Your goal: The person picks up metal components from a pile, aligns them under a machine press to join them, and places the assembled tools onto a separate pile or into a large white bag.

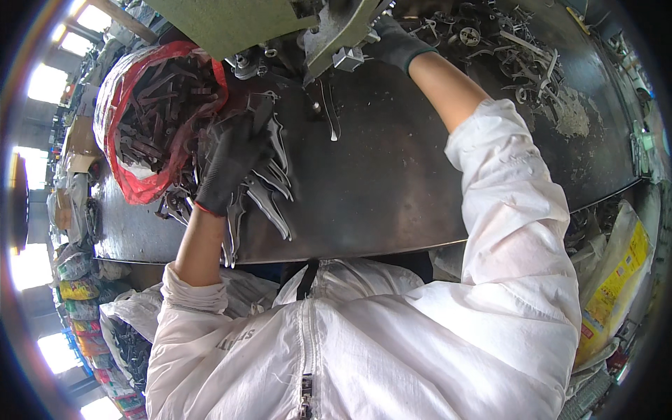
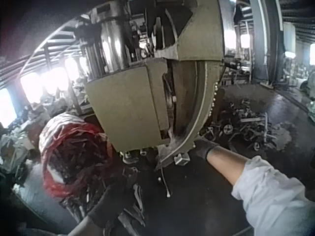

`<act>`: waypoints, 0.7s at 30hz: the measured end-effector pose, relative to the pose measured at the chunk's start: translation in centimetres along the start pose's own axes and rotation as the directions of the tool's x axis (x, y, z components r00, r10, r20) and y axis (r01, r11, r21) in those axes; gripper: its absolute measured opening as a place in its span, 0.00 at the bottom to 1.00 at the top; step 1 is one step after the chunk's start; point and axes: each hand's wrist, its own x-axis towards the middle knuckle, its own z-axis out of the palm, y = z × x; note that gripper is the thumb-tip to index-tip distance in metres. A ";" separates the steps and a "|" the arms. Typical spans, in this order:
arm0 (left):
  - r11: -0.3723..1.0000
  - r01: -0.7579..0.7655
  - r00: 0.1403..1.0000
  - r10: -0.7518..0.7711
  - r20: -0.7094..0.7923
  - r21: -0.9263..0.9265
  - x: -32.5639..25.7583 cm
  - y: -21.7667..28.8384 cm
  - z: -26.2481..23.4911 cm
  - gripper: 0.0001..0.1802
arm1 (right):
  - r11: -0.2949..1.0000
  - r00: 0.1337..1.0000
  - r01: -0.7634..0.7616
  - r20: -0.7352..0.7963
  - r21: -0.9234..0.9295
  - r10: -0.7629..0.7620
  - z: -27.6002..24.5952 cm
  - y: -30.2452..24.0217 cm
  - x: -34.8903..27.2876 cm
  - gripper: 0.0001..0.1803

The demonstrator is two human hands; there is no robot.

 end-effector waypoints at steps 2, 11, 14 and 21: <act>0.974 0.214 0.973 -0.220 -0.067 -0.078 -1.2 0.2 -1.1 0.13 | 0.998 0.999 -0.022 0.049 -0.052 0.025 -1.8 -4.8 -0.4 0.19; 0.901 -0.017 0.999 0.033 0.029 -0.433 0.4 1.7 2.2 0.25 | 0.600 0.995 -0.063 0.001 0.797 0.103 1.5 -14.3 -8.2 0.16; 0.865 0.035 0.998 -0.007 0.057 -0.501 2.3 -0.7 3.2 0.24 | 0.024 0.796 -0.514 0.466 0.858 0.387 -2.2 -19.9 -7.6 0.19; 0.903 0.009 0.980 0.078 0.183 -0.430 4.0 1.6 2.2 0.19 | 0.217 0.856 -0.415 0.299 0.883 0.421 0.6 -19.7 -8.1 0.20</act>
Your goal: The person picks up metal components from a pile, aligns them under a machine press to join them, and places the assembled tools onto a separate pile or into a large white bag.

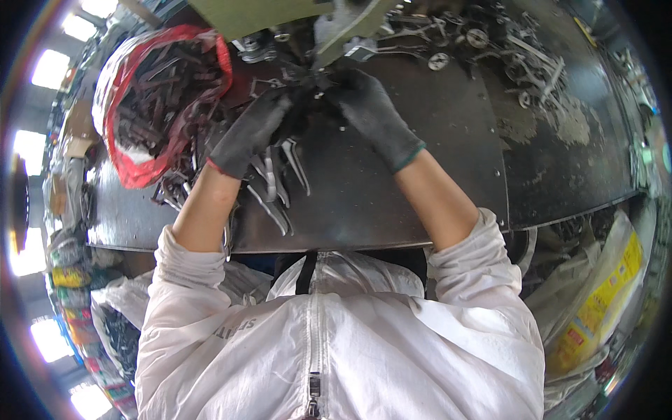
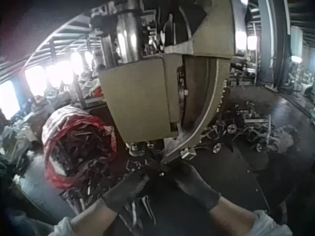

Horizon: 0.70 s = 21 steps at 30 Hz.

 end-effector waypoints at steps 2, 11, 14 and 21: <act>0.996 0.032 0.999 -0.035 0.033 0.081 -0.2 -0.5 -0.4 0.19 | 0.992 0.995 0.104 0.011 -0.070 -0.103 0.5 0.3 0.1 0.20; 0.652 0.052 0.955 0.190 -0.229 0.757 -1.7 3.2 -5.3 0.17 | 0.990 0.990 -0.138 -0.021 0.029 0.138 1.3 2.4 0.3 0.15; 0.468 0.161 0.872 0.346 -0.347 0.869 -1.6 3.0 -13.7 0.17 | 0.978 0.975 -0.206 -0.075 0.029 0.207 1.4 1.0 0.0 0.15; 0.283 0.422 0.854 0.193 -0.482 0.861 3.6 -4.9 -30.4 0.24 | 0.991 0.994 -0.106 -0.019 0.079 0.108 2.8 -0.3 0.3 0.13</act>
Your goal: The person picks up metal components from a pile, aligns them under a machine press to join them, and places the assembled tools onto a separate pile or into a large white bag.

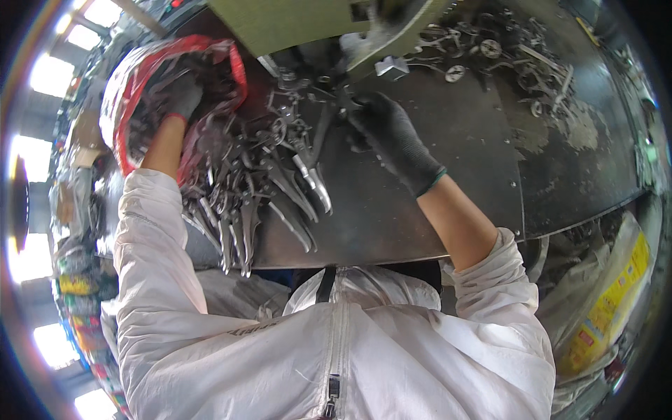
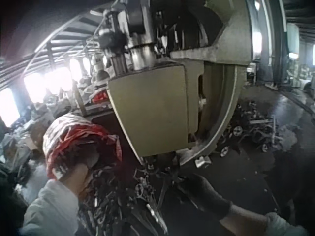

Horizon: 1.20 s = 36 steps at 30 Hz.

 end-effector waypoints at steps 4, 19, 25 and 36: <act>0.994 0.027 0.998 -0.022 -0.058 0.102 3.7 -4.3 4.1 0.26 | 0.997 0.997 -0.067 0.042 0.050 0.065 -0.1 -1.4 -1.7 0.11; 0.978 -0.065 0.990 0.089 0.114 -0.200 -9.5 5.7 -8.1 0.25 | 0.983 0.978 -0.184 -0.099 0.018 0.185 -0.6 1.4 -1.5 0.15; 0.406 0.290 0.839 0.328 0.434 -0.867 -21.3 19.0 -8.6 0.17 | 0.736 0.965 0.261 0.161 -0.625 -0.206 -3.1 1.5 2.4 0.11; 0.738 -0.152 0.912 0.361 0.193 -0.658 -19.3 22.9 -0.8 0.20 | 0.175 0.942 -0.061 -0.115 -0.983 -0.314 -14.1 0.7 3.0 0.23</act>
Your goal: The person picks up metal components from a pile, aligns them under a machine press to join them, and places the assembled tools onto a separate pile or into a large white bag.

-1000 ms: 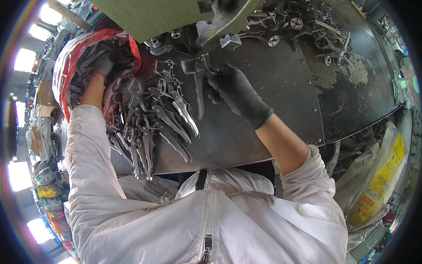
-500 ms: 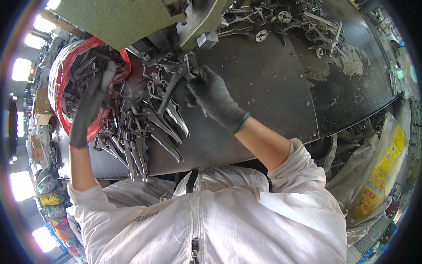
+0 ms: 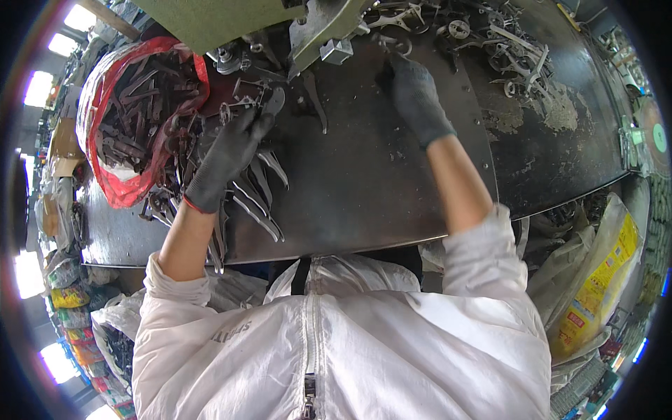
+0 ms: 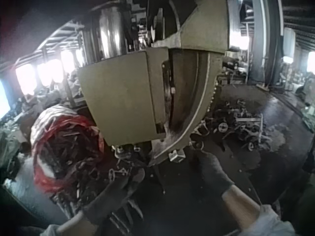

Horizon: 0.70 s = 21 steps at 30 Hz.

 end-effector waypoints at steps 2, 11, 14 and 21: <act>0.998 0.025 0.999 -0.027 -0.041 -0.066 -0.7 1.1 -0.9 0.24 | 0.841 0.995 0.060 -0.101 0.538 -0.006 -1.8 -4.5 -3.1 0.20; 0.759 0.161 0.986 -0.095 0.137 -0.631 1.6 1.2 1.1 0.22 | 0.004 0.929 -0.365 0.364 0.931 -0.059 -2.4 -10.0 -4.9 0.18; 0.858 0.067 0.998 -0.046 0.054 -0.509 2.2 -0.3 1.5 0.21 | 0.196 0.954 -0.262 0.284 0.945 -0.095 -1.1 -11.4 -5.0 0.18; 0.527 -0.533 0.627 0.771 -0.110 0.662 2.6 -2.1 1.6 0.18 | 0.110 0.971 -0.162 0.178 0.981 -0.161 2.8 -11.3 -5.0 0.17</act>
